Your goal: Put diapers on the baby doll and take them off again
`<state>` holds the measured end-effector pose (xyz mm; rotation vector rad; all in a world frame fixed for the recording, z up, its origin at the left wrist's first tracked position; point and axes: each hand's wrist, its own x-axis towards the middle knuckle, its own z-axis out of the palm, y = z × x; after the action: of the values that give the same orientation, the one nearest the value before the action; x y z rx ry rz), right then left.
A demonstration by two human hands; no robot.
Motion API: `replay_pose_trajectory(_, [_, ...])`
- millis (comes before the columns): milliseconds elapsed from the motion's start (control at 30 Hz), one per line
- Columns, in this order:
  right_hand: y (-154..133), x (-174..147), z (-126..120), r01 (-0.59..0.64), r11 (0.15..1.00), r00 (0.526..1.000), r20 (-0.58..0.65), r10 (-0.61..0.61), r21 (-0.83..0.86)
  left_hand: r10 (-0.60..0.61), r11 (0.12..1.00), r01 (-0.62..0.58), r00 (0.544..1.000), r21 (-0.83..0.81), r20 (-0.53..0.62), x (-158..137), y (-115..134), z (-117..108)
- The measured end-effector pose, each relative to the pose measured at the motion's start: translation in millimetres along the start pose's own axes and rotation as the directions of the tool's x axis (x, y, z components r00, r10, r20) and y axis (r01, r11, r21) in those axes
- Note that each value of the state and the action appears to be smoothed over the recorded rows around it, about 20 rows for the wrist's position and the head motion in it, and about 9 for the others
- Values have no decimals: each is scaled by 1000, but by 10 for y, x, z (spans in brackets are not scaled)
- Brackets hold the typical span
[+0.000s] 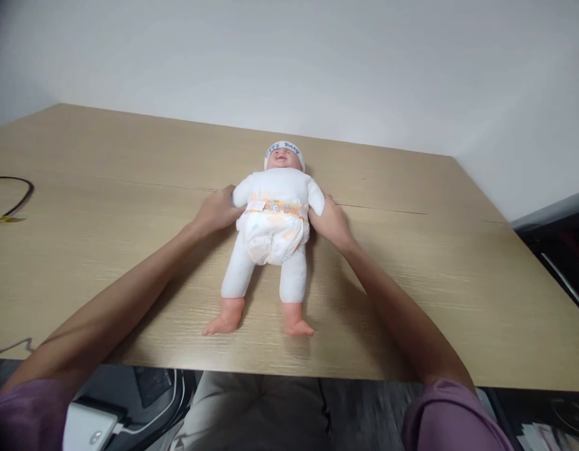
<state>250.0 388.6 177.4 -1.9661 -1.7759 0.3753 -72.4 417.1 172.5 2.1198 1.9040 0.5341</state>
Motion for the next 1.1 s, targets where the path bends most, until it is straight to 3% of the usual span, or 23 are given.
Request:
replay_pose_trajectory(100, [-141, -44, -49, 10, 998, 1000, 14, -11, 69, -44, 990, 52, 997, -132, 62, -143, 198, -99])
replay_pose_trajectory(167, [-149, -111, -166, 57, 986, 997, 45, -65, 154, -45, 982, 47, 999, -185, 13, -368, 308, -203])
replay_pose_trajectory(233, [-83, -260, -340, 117, 957, 984, 100, -148, 267, -52, 972, 39, 997, -231, -50, -773, 401, -308])
replay_pose_trajectory(333, [114, -700, -676, 192, 888, 936, 195, -294, 417, -32, 967, -4, 990, -256, -135, -1754, 481, -347])
replay_pose_trajectory(433, [337, -1410, -1037, 192, 887, 885, 316, -342, 420, 100, 947, -143, 982, -288, -160, -3021, 442, -153])
replay_pose_trajectory(500, [442, -1974, -1223, 152, 920, 850, 428, -308, 361, 232, 914, -243, 970, -324, -71, -3848, 358, 48])
replay_pose_trajectory(567, [493, -2533, -1295, 165, 916, 751, 556, -357, 365, 344, 890, -290, 934, -352, 98, -4536, 248, 220])
replay_pose_trajectory(633, [500, -3009, -1206, 165, 901, 644, 648, -407, 402, 334, 913, -256, 917, -317, 219, -5028, 127, 311])
replay_pose_trajectory(700, [498, -3346, -948, 183, 902, 626, 661, -414, 392, 288, 941, -211, 910, -265, 297, -5330, 12, 323])
replay_pose_trajectory(800, [545, -3582, -357, 200, 907, 687, 607, -399, 370, 192, 969, -113, 904, -219, 383, -5554, -121, 277])
replay_pose_trajectory(867, [626, -3628, 40, 167, 910, 701, 604, -380, 379, 102, 981, -22, 905, -195, 412, -5640, -172, 253])
replay_pose_trajectory(933, [733, -3660, 328, 98, 896, 759, 549, -349, 434, 35, 982, 50, 898, -180, 439, -5714, -193, 237])
replay_pose_trajectory(1000, [843, -3718, 448, 90, 874, 792, 498, -354, 478, 32, 984, 53, 887, -169, 460, -5778, -191, 221])
replay_pose_trajectory(1100, [975, -3859, 352, 105, 867, 842, 420, -338, 487, 51, 996, -13, 905, -92, 422, -5831, -167, 214])
